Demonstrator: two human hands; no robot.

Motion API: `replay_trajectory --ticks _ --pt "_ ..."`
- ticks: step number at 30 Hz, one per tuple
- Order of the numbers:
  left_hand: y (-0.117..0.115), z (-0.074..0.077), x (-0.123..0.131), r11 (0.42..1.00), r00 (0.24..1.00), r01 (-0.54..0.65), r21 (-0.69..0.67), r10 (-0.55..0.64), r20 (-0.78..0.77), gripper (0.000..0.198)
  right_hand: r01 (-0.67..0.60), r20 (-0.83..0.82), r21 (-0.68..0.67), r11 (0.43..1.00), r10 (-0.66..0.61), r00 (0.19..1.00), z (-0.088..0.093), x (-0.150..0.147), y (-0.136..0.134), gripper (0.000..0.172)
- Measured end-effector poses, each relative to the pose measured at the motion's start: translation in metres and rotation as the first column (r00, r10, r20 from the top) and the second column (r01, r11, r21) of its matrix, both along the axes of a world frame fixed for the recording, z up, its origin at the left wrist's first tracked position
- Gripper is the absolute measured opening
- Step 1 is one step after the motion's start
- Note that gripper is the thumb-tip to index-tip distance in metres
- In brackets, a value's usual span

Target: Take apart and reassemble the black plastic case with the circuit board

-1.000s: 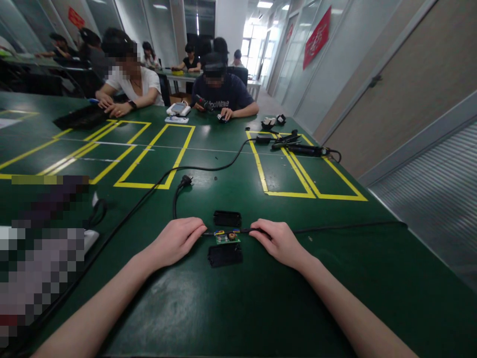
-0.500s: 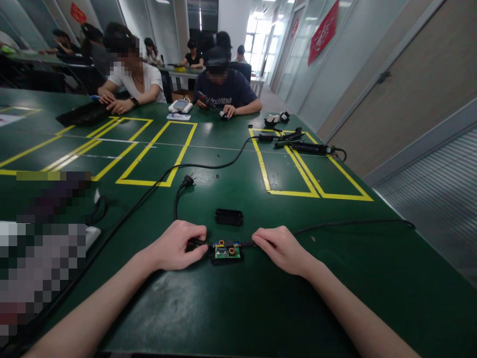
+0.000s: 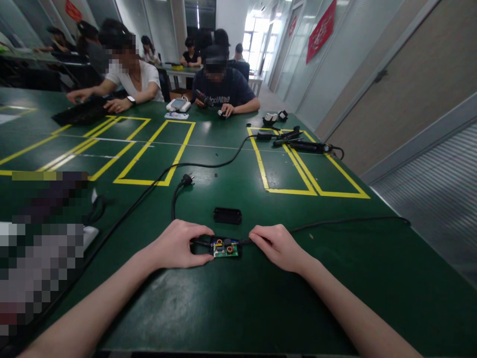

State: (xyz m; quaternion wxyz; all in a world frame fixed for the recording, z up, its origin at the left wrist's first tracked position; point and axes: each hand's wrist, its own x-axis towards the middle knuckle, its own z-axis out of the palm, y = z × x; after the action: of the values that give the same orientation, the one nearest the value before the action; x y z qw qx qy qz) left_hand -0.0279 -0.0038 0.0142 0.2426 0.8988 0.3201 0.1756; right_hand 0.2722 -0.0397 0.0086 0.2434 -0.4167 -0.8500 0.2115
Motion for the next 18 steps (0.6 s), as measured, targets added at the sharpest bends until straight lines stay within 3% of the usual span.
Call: replay_trajectory --ticks 7,18 --pt "-0.0007 0.0054 -0.0001 1.000 1.000 0.000 0.029 0.001 -0.028 0.036 0.034 -0.025 -0.030 0.999 -0.035 0.999 -0.0020 0.0008 0.0017 0.043" --pt "0.0001 0.0057 0.0033 0.999 0.995 -0.016 0.044 0.012 0.098 0.019 0.028 -0.047 -0.033 0.999 -0.030 0.998 -0.0028 0.0005 0.0019 0.028"
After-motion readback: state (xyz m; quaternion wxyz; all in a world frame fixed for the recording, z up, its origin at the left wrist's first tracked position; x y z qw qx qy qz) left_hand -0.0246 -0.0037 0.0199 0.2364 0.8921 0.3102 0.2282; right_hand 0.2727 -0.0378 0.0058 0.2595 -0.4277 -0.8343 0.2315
